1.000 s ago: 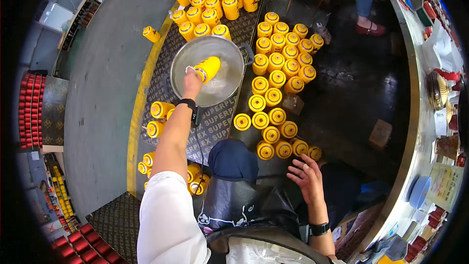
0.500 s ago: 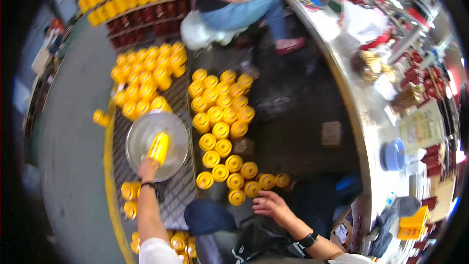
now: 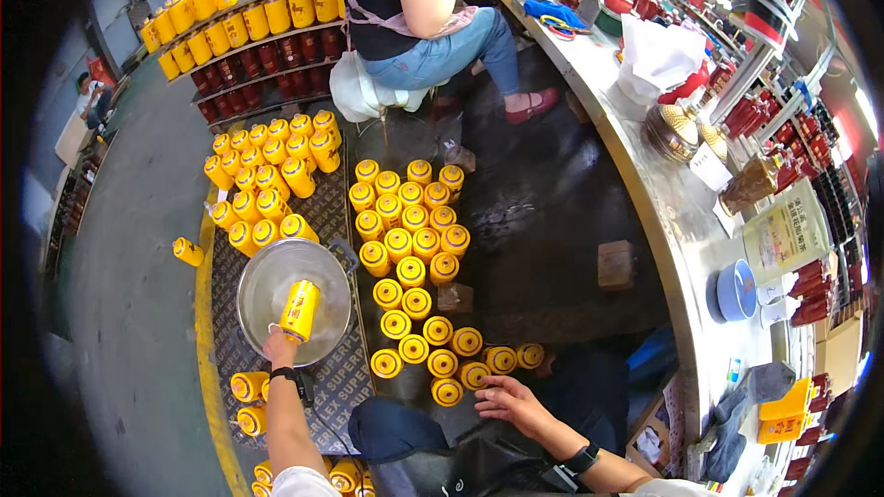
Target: Wiping and cleaning yellow liquor bottles with a cloth before packing.
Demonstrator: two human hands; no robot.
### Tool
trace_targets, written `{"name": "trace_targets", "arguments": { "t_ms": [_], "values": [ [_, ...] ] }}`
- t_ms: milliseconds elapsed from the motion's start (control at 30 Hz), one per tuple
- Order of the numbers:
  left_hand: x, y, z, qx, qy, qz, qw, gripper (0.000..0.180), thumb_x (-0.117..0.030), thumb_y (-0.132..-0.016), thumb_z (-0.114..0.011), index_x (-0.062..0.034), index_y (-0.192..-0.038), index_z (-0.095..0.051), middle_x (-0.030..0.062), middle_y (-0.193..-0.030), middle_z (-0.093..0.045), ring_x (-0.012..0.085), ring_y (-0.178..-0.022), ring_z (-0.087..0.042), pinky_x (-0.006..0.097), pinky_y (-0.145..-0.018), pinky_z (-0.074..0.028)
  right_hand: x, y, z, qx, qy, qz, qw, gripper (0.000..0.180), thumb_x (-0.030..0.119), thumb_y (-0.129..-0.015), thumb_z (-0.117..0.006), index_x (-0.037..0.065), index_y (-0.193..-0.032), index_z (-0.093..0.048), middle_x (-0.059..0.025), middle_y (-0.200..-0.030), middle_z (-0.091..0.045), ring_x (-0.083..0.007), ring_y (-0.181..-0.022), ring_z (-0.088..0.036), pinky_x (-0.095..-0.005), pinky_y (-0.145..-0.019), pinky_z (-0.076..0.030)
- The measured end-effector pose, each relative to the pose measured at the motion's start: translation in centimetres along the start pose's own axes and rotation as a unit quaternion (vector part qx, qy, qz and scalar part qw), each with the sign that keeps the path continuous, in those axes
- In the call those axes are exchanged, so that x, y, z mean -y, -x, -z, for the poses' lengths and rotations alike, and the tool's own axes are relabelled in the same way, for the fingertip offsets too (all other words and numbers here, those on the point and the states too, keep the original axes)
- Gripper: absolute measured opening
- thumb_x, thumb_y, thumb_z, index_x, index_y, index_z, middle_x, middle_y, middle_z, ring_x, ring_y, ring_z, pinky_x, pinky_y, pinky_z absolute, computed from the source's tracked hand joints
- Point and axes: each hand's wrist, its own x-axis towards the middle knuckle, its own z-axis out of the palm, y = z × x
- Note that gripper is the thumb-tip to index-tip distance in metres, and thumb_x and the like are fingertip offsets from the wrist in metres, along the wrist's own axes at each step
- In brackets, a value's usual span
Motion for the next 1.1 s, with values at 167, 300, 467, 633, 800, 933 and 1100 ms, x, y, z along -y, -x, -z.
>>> {"name": "trace_targets", "arguments": {
  "t_ms": [167,300,467,633,800,933,1100],
  "values": [
    [0.0,0.0,0.2,-0.011,0.012,0.002,1.000,0.050,-0.026,-0.077,-0.077,-0.0051,-0.115,-0.052,0.0219,-0.100,-0.070,0.0379,-0.097,-0.068,0.046,-0.085,-0.053,-0.1,-0.2,0.2,0.003,0.001,-0.006,1.000,0.056,0.022,-0.095,-0.066,-0.001,-0.139,-0.041,-0.0162,-0.123,-0.060,-0.0260,-0.108,-0.064,-0.0370,-0.092,-0.054],
    [0.4,-0.3,0.1,0.010,0.011,-0.011,1.000,0.057,-0.032,-0.078,-0.078,-0.0030,-0.117,-0.049,0.0230,-0.104,-0.070,0.0398,-0.101,-0.067,0.047,-0.088,-0.051,0.1,0.0,0.0,0.001,0.004,0.000,1.000,0.057,0.023,-0.094,-0.066,-0.002,-0.139,-0.041,-0.0155,-0.120,-0.061,-0.0255,-0.107,-0.064,-0.0364,-0.091,-0.055],
    [-0.4,0.4,0.4,0.018,0.026,-0.008,0.999,0.059,-0.032,-0.078,-0.078,-0.0020,-0.119,-0.048,0.0232,-0.105,-0.069,0.0396,-0.101,-0.067,0.046,-0.088,-0.051,0.0,-0.2,0.5,-0.008,0.007,-0.006,1.000,0.058,0.023,-0.094,-0.067,-0.002,-0.139,-0.041,-0.0151,-0.120,-0.061,-0.0247,-0.105,-0.065,-0.0351,-0.090,-0.055],
    [-0.8,1.0,0.5,0.007,0.035,0.004,0.999,0.053,-0.025,-0.077,-0.078,-0.0041,-0.117,-0.051,0.0216,-0.102,-0.070,0.0389,-0.099,-0.067,0.047,-0.087,-0.051,-0.3,-0.6,0.7,-0.011,0.010,-0.009,1.000,0.058,0.023,-0.094,-0.066,-0.002,-0.139,-0.040,-0.0159,-0.121,-0.060,-0.0240,-0.104,-0.065,-0.0346,-0.089,-0.055],
    [-0.3,0.8,0.2,-0.004,0.023,-0.001,1.000,0.053,-0.025,-0.076,-0.079,-0.0039,-0.116,-0.051,0.0215,-0.100,-0.070,0.0391,-0.097,-0.068,0.047,-0.087,-0.052,-1.1,-0.8,1.0,-0.002,0.018,-0.003,1.000,0.055,0.020,-0.095,-0.063,-0.002,-0.139,-0.039,-0.0209,-0.123,-0.059,-0.0296,-0.106,-0.065,-0.0389,-0.092,-0.055],
    [-0.5,1.1,0.0,0.002,0.029,0.004,1.000,0.054,-0.025,-0.076,-0.079,-0.0035,-0.117,-0.050,0.0217,-0.100,-0.070,0.0390,-0.096,-0.068,0.047,-0.087,-0.052,-0.6,-0.6,0.6,-0.012,0.031,-0.022,0.999,0.054,0.020,-0.095,-0.064,-0.002,-0.139,-0.040,-0.0211,-0.124,-0.059,-0.0296,-0.107,-0.065,-0.0388,-0.092,-0.055],
    [-0.5,1.2,0.0,-0.011,0.034,0.000,0.999,0.052,-0.024,-0.078,-0.077,-0.0029,-0.117,-0.050,0.0226,-0.100,-0.070,0.0401,-0.096,-0.068,0.047,-0.086,-0.052,-1.0,-0.7,0.9,-0.014,0.026,-0.017,0.999,0.054,0.019,-0.095,-0.064,-0.002,-0.138,-0.041,-0.0206,-0.124,-0.059,-0.0282,-0.107,-0.065,-0.0382,-0.092,-0.055]
  ]
}}
